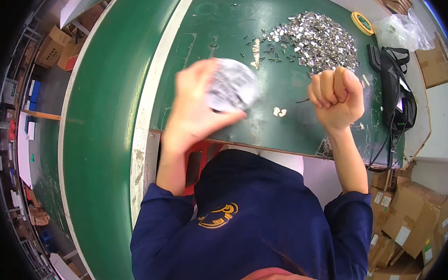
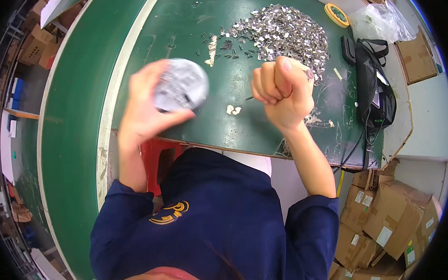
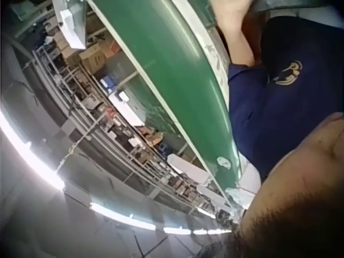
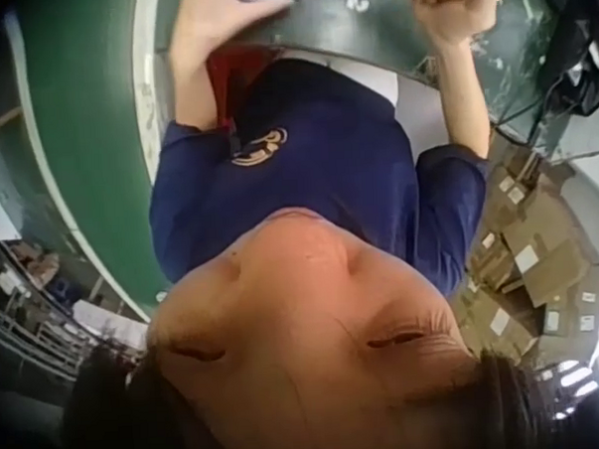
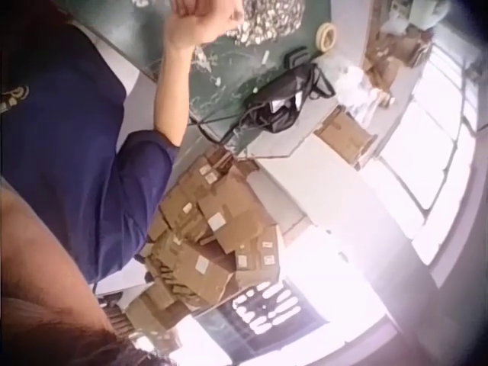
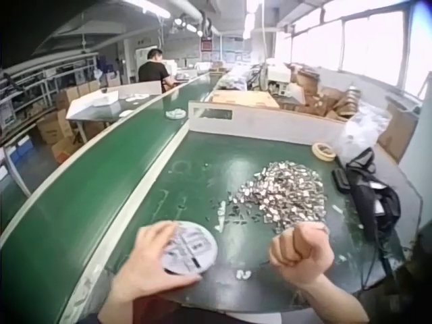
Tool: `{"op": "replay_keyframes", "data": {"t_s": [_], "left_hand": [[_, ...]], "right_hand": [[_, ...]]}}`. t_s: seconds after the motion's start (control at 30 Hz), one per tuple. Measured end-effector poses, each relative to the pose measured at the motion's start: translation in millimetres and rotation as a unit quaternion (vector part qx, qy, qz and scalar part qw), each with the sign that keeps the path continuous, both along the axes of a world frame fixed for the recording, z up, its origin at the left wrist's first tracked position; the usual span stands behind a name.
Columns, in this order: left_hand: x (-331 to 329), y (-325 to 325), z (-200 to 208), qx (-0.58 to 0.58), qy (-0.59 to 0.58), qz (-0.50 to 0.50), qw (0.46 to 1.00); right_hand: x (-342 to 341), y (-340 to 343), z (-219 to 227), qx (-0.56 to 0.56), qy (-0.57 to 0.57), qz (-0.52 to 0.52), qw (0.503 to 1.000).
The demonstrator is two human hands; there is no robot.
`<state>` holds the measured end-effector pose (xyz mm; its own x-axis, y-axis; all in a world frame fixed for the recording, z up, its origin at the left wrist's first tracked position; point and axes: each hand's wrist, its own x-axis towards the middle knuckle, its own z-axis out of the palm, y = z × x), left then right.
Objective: Manually inserting small metal pins into a circular base and using a hand tool to press them into place.
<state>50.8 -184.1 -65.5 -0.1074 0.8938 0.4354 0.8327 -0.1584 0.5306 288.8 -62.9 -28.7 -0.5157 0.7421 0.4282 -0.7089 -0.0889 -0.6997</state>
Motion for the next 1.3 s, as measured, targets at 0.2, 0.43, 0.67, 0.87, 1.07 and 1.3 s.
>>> {"op": "replay_keyframes", "data": {"t_s": [0.2,0.43,0.67,0.87,1.07,1.3], "left_hand": [[-89,-19,17,-0.056,0.076,0.479,0.873],[-61,23,12,-0.005,0.223,0.279,0.934],[-31,116,48,-0.228,0.136,-0.067,0.962],[-12,159,23,-0.192,-0.005,-0.084,0.978],[17,162,-28,0.075,0.040,-0.196,0.977],[34,146,-35,0.094,0.092,-0.226,0.965]], "right_hand": [[16,12,9,0.056,-0.237,-0.073,0.967],[11,34,-5,0.198,-0.552,-0.141,0.798],[26,53,-46,0.418,-0.552,-0.321,0.645],[28,56,-47,0.362,-0.599,-0.309,0.644],[25,54,-43,0.333,-0.628,-0.321,0.627],[21,47,-40,0.315,-0.645,-0.308,0.624]]}}
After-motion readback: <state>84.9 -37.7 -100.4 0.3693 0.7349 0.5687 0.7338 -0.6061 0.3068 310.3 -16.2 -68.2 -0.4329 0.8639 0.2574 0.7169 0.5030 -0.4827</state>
